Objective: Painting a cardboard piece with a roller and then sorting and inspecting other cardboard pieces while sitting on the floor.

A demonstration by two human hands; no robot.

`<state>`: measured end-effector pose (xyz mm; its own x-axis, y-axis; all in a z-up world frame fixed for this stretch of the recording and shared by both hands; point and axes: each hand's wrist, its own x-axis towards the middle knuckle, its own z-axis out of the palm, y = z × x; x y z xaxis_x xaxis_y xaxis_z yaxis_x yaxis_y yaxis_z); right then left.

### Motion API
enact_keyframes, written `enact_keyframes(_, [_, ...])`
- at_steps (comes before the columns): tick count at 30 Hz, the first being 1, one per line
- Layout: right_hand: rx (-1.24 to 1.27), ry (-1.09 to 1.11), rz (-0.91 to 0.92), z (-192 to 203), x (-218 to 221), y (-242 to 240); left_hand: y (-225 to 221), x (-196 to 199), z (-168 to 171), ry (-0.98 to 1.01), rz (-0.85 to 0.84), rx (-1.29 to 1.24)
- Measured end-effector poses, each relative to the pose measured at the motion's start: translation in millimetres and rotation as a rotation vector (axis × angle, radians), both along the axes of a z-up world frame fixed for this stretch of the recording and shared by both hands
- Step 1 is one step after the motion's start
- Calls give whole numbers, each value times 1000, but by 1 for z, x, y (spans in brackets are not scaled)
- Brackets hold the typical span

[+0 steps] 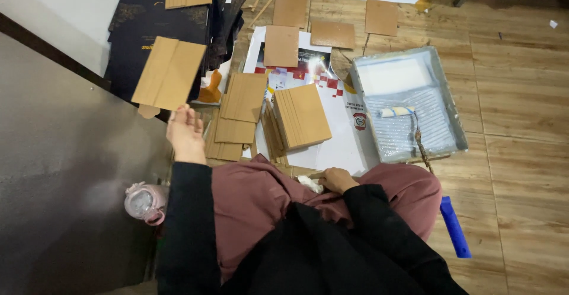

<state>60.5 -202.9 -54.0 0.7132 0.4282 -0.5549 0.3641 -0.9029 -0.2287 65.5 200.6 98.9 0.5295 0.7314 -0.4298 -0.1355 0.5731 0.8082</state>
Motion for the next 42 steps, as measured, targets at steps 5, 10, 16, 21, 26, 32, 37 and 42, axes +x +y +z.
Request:
enact_keyframes(5, [4, 3, -9, 1, 0, -1, 62, 24, -33, 54, 27, -11])
enact_keyframes(10, [3, 4, -6, 21, -3, 5, 99, 57, -43, 90, 66, -14])
enact_keyframes(16, [-12, 0, 0, 8, 0, 4, 87, 61, 16, 102, 97, -34])
enact_keyframes(21, [4, -7, -13, 9, 1, 6, 99, 73, 18, 114, 142, -28])
enact_keyframes(26, [-8, 18, 5, 7, 3, 6, 103, 73, 31, 136, 69, -1])
enact_keyframes(32, [14, 39, -1, 22, 3, 9, 114, 69, 20, 192, 93, 65])
enact_keyframes(37, [-14, 47, 8, 21, 3, 10, 99, 53, 14, 119, 132, 52])
enact_keyframes(42, [-2, 35, 21, 22, 4, 15, -24, 7, 46, -78, 113, 241])
